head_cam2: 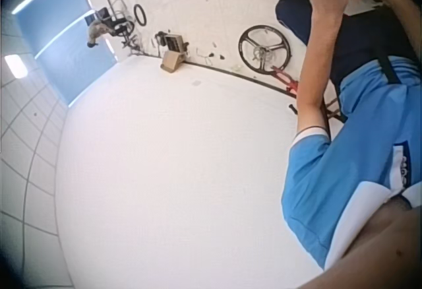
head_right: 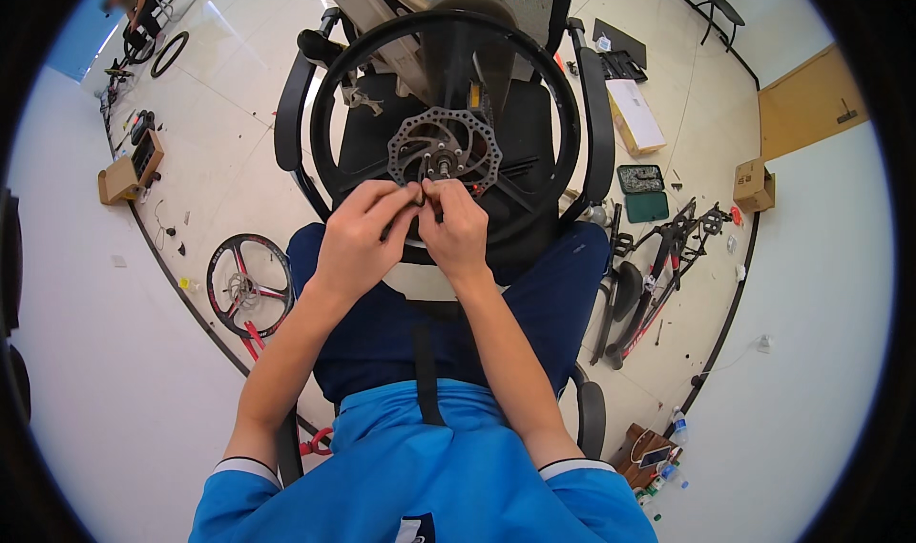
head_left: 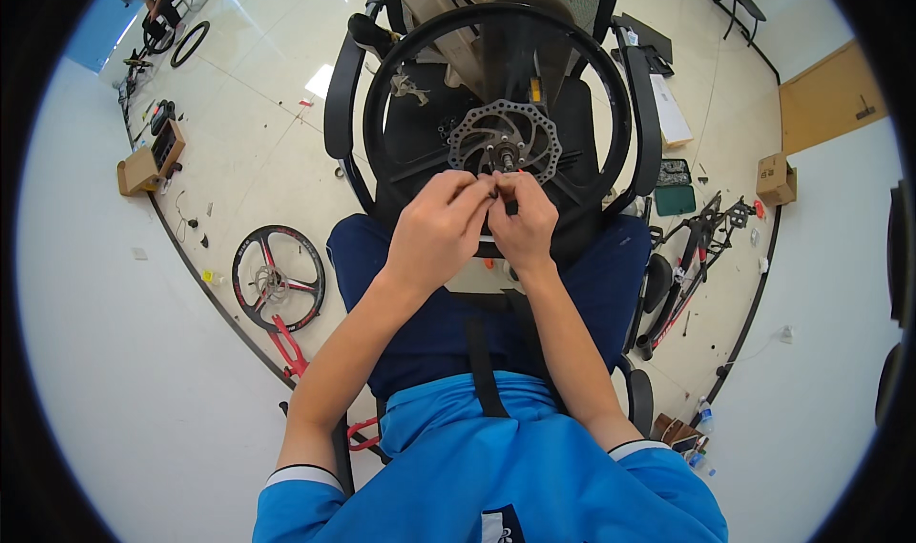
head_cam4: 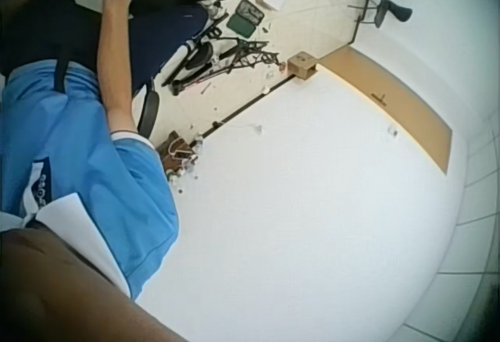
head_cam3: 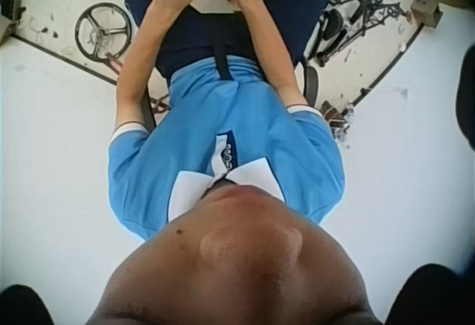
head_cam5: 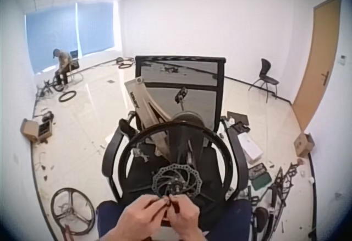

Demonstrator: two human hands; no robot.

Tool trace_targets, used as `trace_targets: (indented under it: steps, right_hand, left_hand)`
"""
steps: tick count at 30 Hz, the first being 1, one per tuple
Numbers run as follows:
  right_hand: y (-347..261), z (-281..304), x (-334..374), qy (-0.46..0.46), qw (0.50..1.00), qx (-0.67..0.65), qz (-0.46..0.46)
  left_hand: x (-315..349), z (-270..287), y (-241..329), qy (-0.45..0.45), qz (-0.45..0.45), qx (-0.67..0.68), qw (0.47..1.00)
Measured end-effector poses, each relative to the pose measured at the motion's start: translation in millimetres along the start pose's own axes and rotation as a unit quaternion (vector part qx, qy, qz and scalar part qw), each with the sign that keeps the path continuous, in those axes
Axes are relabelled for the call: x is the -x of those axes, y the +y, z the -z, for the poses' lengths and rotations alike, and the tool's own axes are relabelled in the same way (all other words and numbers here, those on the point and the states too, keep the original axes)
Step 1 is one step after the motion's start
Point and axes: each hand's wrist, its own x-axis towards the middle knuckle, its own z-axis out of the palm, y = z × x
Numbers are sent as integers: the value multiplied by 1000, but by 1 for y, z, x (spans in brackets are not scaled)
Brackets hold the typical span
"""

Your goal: The person assembles a bicycle hub by hand, inserting and tightening small components into the hub while seated. The person repeatedly adjusts and secures parts within the hub using both hands.

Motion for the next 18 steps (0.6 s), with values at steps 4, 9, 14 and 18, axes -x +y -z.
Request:
trace_targets:
  steps: [4,9,14,18]
  right_hand:
    - [3,-2,-7,6,1000,26,16]
    - [3,0,-8,-7,999,51,-11]
    - [-5,5,-14,-5,1000,8,-2]
    - [-3,3,-15,-9,1000,1,16]
  left_hand:
    - [-3,-2,14,27,124,109,986]
    - [2,-18,2,43,21,40,998]
    - [-3,-13,3,36,11,24,999]
    - [-10,-14,8,56,23,11,998]
